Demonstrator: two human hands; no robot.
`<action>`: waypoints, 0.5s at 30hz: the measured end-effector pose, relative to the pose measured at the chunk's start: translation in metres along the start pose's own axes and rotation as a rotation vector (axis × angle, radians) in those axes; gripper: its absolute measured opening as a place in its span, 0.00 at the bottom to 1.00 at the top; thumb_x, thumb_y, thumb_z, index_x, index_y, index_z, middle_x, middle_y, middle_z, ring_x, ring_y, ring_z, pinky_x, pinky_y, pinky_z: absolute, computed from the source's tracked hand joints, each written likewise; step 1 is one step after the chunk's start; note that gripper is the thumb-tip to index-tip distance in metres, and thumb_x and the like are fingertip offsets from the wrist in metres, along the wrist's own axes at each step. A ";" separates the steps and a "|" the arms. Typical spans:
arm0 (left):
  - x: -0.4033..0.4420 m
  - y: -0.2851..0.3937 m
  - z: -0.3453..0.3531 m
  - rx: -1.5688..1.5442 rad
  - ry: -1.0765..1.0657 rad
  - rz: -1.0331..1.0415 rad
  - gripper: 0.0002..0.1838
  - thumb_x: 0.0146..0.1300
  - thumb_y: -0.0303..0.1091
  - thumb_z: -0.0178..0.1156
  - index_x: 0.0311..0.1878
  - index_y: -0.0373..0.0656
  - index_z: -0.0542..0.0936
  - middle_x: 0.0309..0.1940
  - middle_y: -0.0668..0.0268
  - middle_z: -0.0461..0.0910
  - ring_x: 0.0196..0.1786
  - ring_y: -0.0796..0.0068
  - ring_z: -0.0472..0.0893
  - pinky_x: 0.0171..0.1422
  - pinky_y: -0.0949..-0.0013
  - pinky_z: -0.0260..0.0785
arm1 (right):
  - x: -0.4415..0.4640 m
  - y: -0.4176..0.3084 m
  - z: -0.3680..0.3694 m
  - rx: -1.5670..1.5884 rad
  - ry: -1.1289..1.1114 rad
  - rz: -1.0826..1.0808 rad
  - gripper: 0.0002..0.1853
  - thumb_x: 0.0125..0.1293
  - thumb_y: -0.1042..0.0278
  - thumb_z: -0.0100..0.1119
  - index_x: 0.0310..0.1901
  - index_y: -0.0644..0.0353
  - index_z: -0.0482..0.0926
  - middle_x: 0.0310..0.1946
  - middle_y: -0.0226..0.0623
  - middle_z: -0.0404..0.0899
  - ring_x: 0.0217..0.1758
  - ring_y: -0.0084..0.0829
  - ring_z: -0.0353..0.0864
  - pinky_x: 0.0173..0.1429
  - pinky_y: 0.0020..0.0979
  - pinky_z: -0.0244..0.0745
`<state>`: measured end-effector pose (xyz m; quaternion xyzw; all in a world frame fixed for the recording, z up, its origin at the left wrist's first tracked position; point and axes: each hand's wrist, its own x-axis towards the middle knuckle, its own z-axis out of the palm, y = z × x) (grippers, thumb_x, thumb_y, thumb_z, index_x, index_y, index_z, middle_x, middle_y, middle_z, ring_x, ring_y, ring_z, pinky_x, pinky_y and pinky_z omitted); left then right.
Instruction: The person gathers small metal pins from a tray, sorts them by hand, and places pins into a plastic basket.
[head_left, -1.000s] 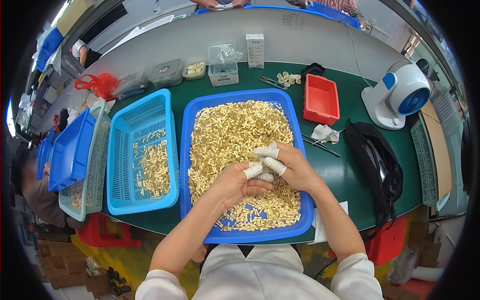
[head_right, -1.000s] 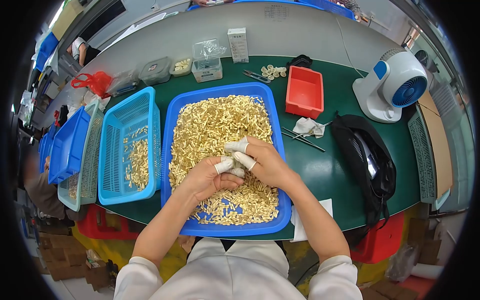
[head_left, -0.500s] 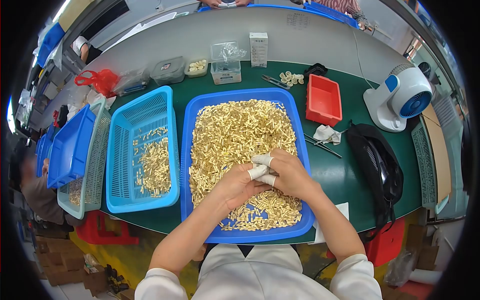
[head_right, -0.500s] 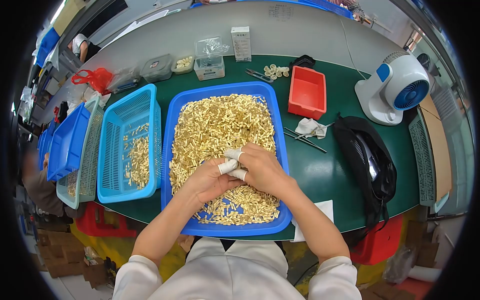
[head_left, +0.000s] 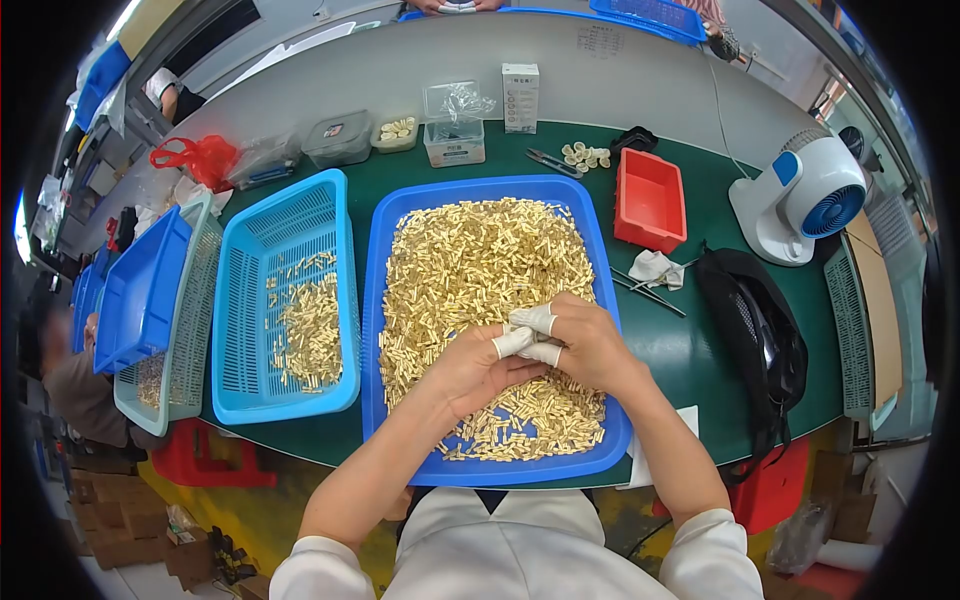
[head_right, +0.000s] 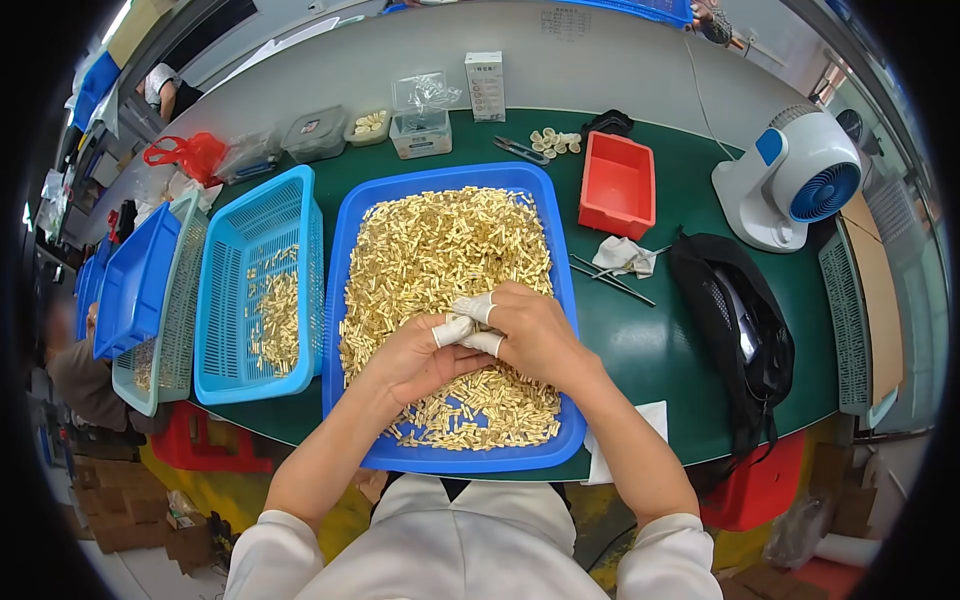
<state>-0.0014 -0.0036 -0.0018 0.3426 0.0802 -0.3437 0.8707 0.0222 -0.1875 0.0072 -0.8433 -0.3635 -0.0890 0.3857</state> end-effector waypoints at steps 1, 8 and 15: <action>0.000 0.000 0.000 -0.002 -0.009 -0.007 0.13 0.69 0.32 0.54 0.50 0.30 0.75 0.47 0.56 0.78 0.51 0.63 0.80 0.63 0.58 0.73 | 0.000 0.001 0.000 0.007 0.001 -0.002 0.22 0.49 0.70 0.71 0.49 0.57 0.82 0.32 0.34 0.81 0.37 0.36 0.78 0.41 0.33 0.74; -0.001 -0.002 0.000 0.026 -0.017 0.014 0.15 0.68 0.32 0.55 0.51 0.31 0.75 0.49 0.54 0.78 0.53 0.61 0.79 0.65 0.54 0.70 | 0.000 -0.002 0.002 0.050 0.024 -0.026 0.22 0.48 0.73 0.71 0.49 0.56 0.82 0.33 0.35 0.82 0.37 0.36 0.79 0.41 0.33 0.75; -0.003 -0.002 0.000 0.105 -0.043 0.020 0.14 0.67 0.32 0.57 0.51 0.32 0.76 0.49 0.56 0.78 0.53 0.63 0.79 0.64 0.55 0.70 | -0.001 0.002 0.007 0.060 0.069 -0.088 0.25 0.46 0.76 0.70 0.50 0.56 0.82 0.37 0.36 0.82 0.40 0.37 0.80 0.43 0.34 0.77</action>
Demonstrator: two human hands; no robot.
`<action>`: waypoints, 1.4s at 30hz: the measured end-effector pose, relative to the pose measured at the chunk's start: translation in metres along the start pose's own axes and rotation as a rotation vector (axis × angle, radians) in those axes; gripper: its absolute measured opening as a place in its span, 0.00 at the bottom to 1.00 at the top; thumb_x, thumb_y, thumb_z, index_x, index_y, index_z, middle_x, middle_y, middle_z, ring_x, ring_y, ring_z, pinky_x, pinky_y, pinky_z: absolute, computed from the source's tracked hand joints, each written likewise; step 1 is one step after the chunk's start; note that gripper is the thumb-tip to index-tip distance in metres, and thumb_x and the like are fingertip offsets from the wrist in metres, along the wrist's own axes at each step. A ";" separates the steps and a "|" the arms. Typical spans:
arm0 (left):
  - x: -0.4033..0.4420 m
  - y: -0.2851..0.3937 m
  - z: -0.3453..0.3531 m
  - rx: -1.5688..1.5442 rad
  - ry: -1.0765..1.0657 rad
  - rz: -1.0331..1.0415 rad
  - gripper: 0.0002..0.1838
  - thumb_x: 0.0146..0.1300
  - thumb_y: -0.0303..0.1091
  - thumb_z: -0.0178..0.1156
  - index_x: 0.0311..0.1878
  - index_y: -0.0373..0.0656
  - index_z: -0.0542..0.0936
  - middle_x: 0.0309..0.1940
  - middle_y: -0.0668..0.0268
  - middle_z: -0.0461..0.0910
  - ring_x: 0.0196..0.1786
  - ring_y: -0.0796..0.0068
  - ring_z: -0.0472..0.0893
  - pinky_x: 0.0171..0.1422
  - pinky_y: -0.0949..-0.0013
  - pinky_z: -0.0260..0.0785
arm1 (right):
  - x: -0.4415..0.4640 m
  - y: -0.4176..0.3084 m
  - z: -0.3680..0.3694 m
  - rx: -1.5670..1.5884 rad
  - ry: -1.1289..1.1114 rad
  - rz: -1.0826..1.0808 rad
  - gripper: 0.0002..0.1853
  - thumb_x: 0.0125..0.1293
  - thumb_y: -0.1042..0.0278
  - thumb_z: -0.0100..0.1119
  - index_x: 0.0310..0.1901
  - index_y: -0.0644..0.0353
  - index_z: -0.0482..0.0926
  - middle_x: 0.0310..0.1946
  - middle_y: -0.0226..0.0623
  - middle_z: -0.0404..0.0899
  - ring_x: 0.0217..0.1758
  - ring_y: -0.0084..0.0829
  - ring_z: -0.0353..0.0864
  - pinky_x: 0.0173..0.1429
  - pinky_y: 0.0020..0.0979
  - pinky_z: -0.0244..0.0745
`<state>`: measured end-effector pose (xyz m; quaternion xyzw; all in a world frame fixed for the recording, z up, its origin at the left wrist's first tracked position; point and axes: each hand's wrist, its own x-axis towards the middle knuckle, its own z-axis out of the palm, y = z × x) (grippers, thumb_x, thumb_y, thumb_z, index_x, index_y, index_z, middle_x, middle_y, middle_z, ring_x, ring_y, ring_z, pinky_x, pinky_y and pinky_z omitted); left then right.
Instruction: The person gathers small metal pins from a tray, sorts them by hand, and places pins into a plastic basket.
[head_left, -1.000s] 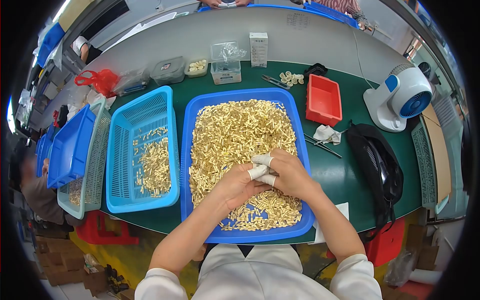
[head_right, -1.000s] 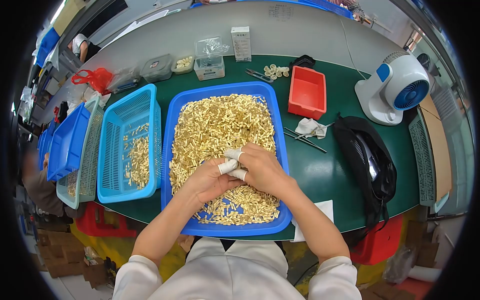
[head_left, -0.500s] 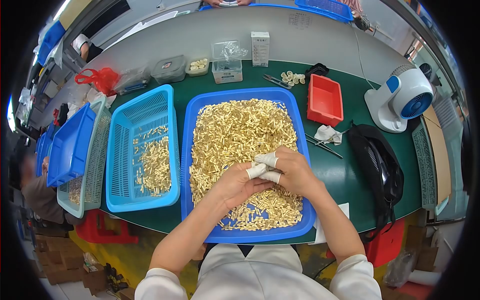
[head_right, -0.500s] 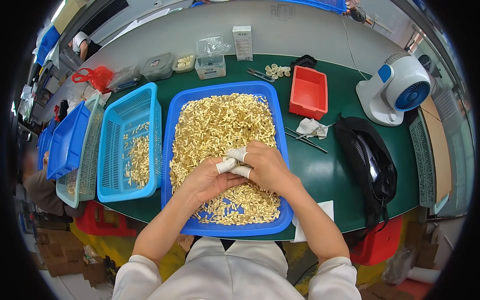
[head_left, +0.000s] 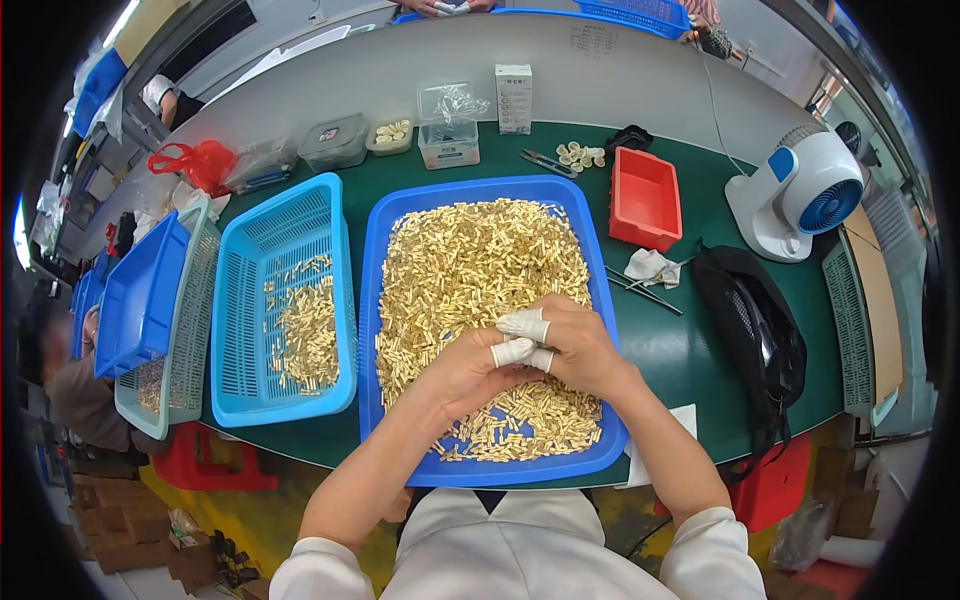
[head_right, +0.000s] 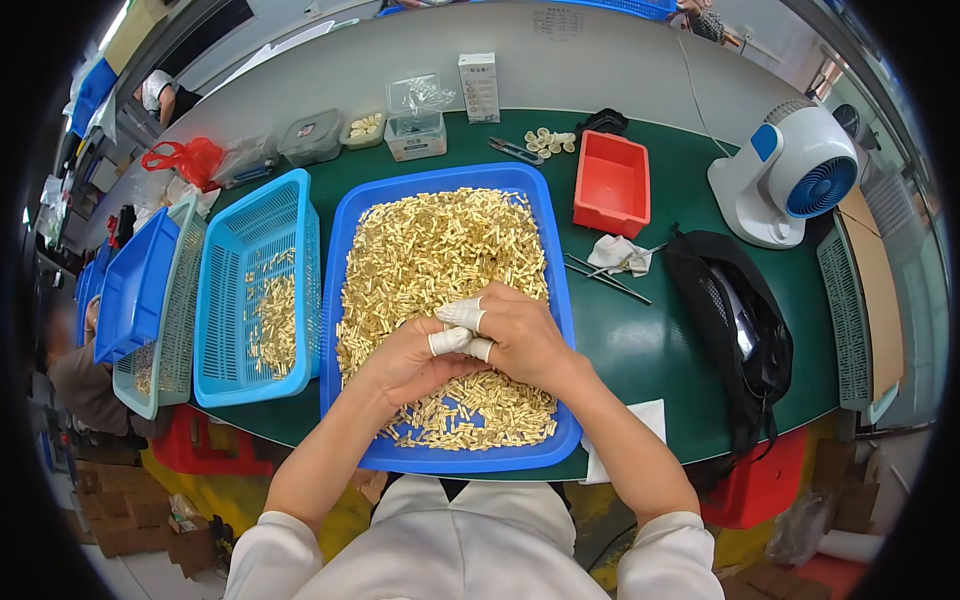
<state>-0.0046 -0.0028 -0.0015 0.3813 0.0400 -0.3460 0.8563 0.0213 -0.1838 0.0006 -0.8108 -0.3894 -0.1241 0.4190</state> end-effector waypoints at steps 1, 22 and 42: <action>-0.001 0.001 0.001 0.042 0.003 0.007 0.14 0.67 0.32 0.57 0.50 0.32 0.77 0.48 0.57 0.79 0.53 0.64 0.79 0.64 0.55 0.70 | 0.000 0.001 0.000 0.012 0.000 -0.010 0.25 0.45 0.76 0.70 0.50 0.56 0.82 0.37 0.36 0.82 0.41 0.37 0.81 0.44 0.34 0.77; -0.003 0.005 -0.002 0.107 0.052 0.059 0.13 0.65 0.31 0.60 0.48 0.32 0.79 0.46 0.58 0.80 0.51 0.65 0.80 0.64 0.57 0.71 | 0.002 -0.001 -0.005 -0.037 0.019 -0.034 0.23 0.48 0.74 0.71 0.49 0.57 0.82 0.37 0.38 0.83 0.41 0.37 0.82 0.43 0.33 0.78; -0.008 0.010 0.008 1.277 0.029 0.787 0.14 0.54 0.28 0.66 0.46 0.42 0.83 0.43 0.61 0.83 0.52 0.57 0.79 0.57 0.61 0.70 | 0.006 -0.004 -0.015 0.038 0.084 -0.178 0.30 0.40 0.82 0.66 0.52 0.58 0.80 0.43 0.36 0.83 0.45 0.40 0.82 0.46 0.35 0.79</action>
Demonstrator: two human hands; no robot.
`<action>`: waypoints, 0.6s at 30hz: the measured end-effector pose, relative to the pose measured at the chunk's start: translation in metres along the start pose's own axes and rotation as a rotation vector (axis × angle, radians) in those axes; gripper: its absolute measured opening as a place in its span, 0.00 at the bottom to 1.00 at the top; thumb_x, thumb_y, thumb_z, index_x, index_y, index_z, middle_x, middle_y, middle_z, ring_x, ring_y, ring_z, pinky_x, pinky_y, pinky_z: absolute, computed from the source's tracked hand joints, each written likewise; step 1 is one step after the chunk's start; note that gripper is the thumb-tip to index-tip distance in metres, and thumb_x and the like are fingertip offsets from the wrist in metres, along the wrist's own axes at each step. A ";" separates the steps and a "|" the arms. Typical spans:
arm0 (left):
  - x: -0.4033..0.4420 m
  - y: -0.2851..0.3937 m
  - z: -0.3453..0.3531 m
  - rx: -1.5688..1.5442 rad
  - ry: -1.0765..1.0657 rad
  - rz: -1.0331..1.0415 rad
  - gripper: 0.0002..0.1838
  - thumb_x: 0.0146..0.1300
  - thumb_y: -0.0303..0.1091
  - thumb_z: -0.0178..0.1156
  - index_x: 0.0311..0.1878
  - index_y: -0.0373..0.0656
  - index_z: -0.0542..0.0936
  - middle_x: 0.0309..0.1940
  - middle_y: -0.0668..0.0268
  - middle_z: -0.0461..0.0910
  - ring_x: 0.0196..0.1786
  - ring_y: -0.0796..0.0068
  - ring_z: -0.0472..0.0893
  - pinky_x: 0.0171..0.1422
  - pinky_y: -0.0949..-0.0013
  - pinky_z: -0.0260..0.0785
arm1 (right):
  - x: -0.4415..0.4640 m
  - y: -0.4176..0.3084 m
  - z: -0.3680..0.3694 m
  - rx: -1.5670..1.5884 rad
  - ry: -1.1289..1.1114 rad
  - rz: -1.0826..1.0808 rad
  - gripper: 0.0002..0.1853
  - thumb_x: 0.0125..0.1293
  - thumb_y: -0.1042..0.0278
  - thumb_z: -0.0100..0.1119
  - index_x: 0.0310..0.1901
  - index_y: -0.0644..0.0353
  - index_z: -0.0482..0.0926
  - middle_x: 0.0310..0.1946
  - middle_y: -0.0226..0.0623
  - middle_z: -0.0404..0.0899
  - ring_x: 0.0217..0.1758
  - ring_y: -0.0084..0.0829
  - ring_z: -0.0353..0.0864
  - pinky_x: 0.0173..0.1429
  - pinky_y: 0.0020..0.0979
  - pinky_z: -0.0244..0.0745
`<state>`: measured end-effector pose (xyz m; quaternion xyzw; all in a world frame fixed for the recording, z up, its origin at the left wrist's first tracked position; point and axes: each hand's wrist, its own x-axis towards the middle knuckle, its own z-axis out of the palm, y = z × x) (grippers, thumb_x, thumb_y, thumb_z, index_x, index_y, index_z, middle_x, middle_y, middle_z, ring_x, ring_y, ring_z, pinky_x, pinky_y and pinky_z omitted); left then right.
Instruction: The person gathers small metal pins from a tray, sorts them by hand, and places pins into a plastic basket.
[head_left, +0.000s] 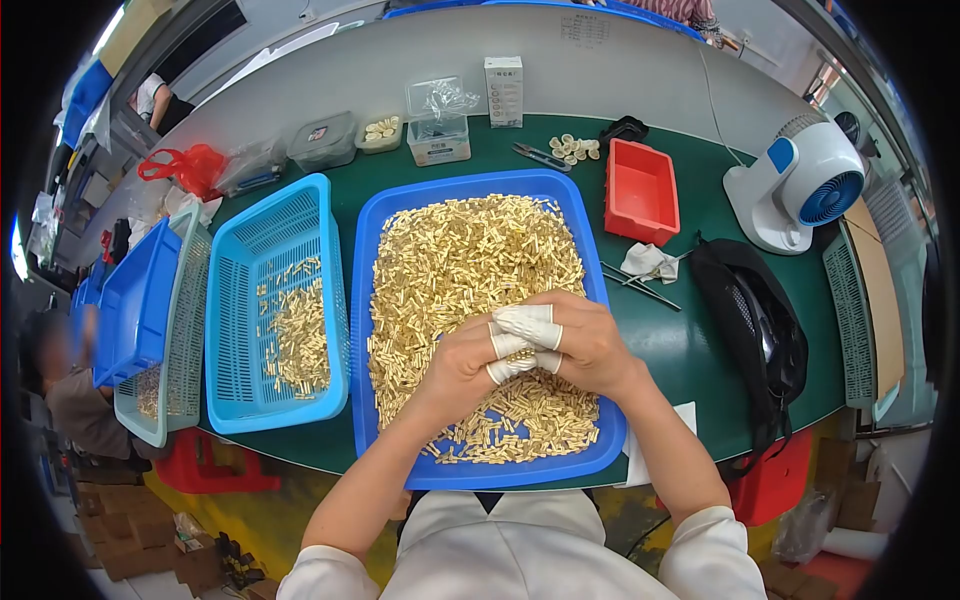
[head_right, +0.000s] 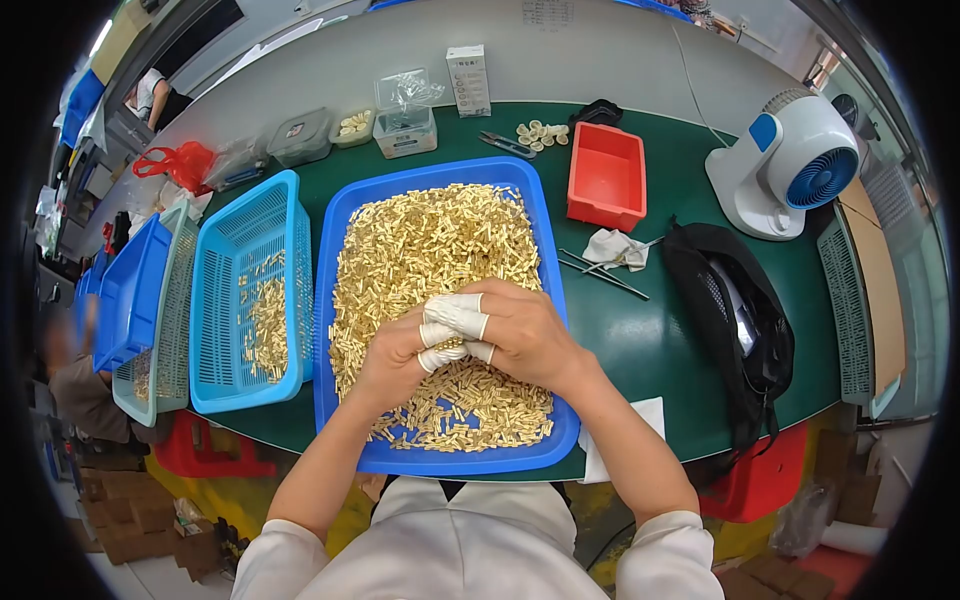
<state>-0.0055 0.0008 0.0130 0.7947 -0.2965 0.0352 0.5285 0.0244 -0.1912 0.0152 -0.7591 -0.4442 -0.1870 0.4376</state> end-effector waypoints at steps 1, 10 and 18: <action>0.000 0.000 0.000 -0.001 -0.002 0.000 0.14 0.54 0.28 0.66 0.46 0.42 0.83 0.43 0.61 0.83 0.52 0.57 0.79 0.57 0.61 0.70 | 0.000 0.000 0.000 -0.002 -0.003 0.004 0.30 0.40 0.82 0.66 0.52 0.58 0.80 0.44 0.36 0.83 0.45 0.40 0.82 0.46 0.35 0.79; 0.000 0.002 0.001 -0.023 0.017 -0.039 0.13 0.56 0.29 0.65 0.46 0.41 0.83 0.44 0.61 0.83 0.51 0.59 0.80 0.57 0.62 0.70 | 0.000 0.000 -0.002 -0.015 -0.040 0.011 0.27 0.44 0.77 0.69 0.52 0.58 0.79 0.46 0.37 0.82 0.49 0.41 0.81 0.50 0.36 0.79; -0.034 0.013 -0.012 0.050 0.154 -0.174 0.12 0.59 0.26 0.62 0.48 0.38 0.82 0.49 0.60 0.82 0.55 0.63 0.79 0.62 0.64 0.67 | -0.001 0.011 -0.005 -0.167 -0.020 0.152 0.28 0.54 0.70 0.67 0.59 0.57 0.74 0.45 0.40 0.80 0.51 0.43 0.79 0.50 0.37 0.77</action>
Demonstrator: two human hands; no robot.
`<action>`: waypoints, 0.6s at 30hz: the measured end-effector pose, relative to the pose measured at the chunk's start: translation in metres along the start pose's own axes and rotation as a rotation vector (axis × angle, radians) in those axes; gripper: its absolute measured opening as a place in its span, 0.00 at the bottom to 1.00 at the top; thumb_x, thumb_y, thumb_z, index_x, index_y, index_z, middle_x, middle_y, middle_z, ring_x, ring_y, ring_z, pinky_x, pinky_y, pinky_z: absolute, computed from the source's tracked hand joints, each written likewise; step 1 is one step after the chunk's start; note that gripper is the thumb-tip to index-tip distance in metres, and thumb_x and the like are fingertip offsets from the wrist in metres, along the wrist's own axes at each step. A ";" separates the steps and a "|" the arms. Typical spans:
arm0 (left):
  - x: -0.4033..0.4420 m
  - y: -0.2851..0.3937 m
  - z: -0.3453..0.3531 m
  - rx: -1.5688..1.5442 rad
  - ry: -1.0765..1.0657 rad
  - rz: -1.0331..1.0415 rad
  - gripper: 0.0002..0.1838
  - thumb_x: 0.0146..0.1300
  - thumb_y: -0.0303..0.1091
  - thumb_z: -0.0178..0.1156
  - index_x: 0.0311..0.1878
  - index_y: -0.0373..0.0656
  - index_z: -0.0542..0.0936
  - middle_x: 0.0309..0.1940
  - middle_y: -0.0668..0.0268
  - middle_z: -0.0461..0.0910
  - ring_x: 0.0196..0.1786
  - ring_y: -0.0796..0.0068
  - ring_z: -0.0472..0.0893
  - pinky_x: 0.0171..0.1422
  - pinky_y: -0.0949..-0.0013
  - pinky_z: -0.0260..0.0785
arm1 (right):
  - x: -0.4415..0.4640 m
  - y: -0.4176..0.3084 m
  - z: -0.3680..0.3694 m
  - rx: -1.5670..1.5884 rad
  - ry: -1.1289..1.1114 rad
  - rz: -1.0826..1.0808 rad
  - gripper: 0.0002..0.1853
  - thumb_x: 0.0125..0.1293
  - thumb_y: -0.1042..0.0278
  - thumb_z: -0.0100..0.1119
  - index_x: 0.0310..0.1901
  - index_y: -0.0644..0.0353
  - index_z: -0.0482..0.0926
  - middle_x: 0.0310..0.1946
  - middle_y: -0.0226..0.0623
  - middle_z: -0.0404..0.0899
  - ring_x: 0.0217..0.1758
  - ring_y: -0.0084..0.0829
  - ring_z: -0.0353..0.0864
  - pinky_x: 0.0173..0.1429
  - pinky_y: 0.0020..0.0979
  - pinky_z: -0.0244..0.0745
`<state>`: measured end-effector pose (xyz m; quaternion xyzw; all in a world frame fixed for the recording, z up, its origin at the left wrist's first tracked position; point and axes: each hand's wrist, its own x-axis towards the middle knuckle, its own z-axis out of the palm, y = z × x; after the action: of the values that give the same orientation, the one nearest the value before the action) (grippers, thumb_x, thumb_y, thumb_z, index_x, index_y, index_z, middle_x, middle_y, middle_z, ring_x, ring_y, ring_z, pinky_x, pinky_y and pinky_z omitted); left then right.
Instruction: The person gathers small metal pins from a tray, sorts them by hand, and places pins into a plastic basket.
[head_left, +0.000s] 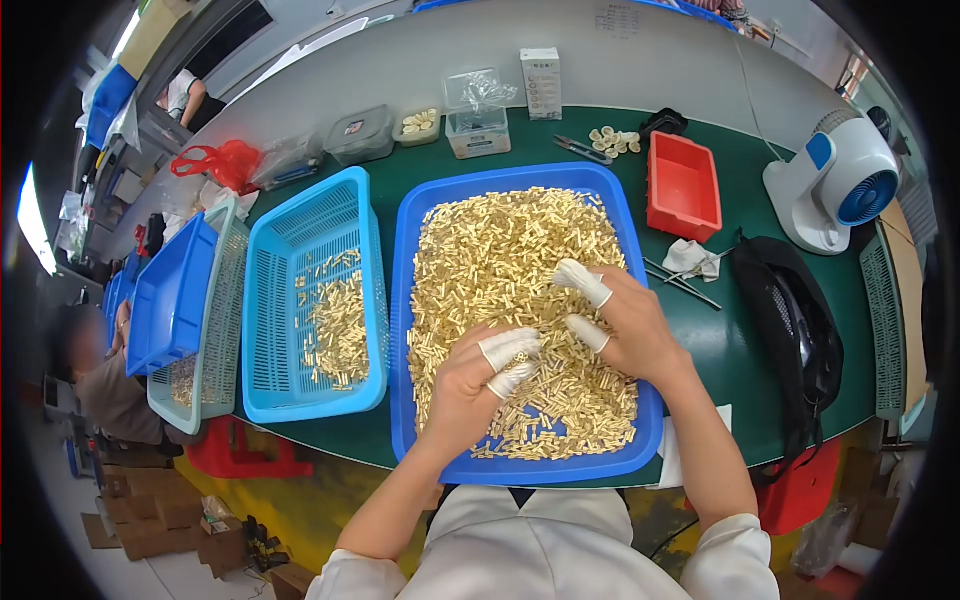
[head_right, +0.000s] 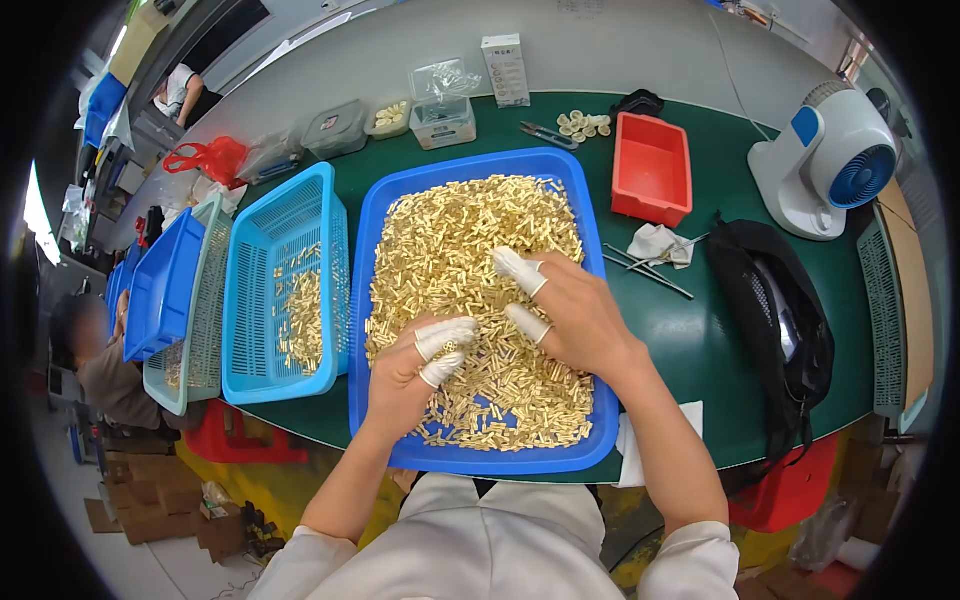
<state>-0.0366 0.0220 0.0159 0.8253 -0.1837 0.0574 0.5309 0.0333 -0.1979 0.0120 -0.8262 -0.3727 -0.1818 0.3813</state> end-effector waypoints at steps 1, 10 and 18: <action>-0.010 0.000 -0.003 0.081 0.022 -0.009 0.12 0.59 0.26 0.62 0.47 0.39 0.83 0.49 0.60 0.82 0.55 0.62 0.79 0.63 0.63 0.66 | -0.001 0.001 0.003 -0.028 -0.005 0.001 0.28 0.54 0.70 0.67 0.59 0.57 0.74 0.44 0.40 0.80 0.51 0.43 0.79 0.49 0.37 0.77; -0.045 -0.007 -0.009 0.127 0.087 -0.059 0.12 0.59 0.27 0.62 0.47 0.41 0.83 0.49 0.62 0.83 0.58 0.61 0.78 0.69 0.58 0.61 | -0.003 0.001 0.011 -0.081 -0.039 0.017 0.27 0.55 0.74 0.66 0.58 0.58 0.75 0.38 0.40 0.79 0.45 0.43 0.78 0.46 0.38 0.75; -0.043 -0.004 -0.009 0.222 0.055 0.040 0.13 0.59 0.31 0.63 0.47 0.43 0.83 0.51 0.63 0.82 0.59 0.60 0.77 0.70 0.52 0.57 | -0.004 0.002 0.011 -0.110 -0.015 -0.021 0.25 0.55 0.74 0.66 0.57 0.57 0.75 0.36 0.38 0.79 0.43 0.41 0.78 0.43 0.37 0.76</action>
<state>-0.0737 0.0420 0.0039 0.8733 -0.1781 0.1109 0.4397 0.0329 -0.1919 0.0015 -0.8433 -0.3735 -0.1999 0.3308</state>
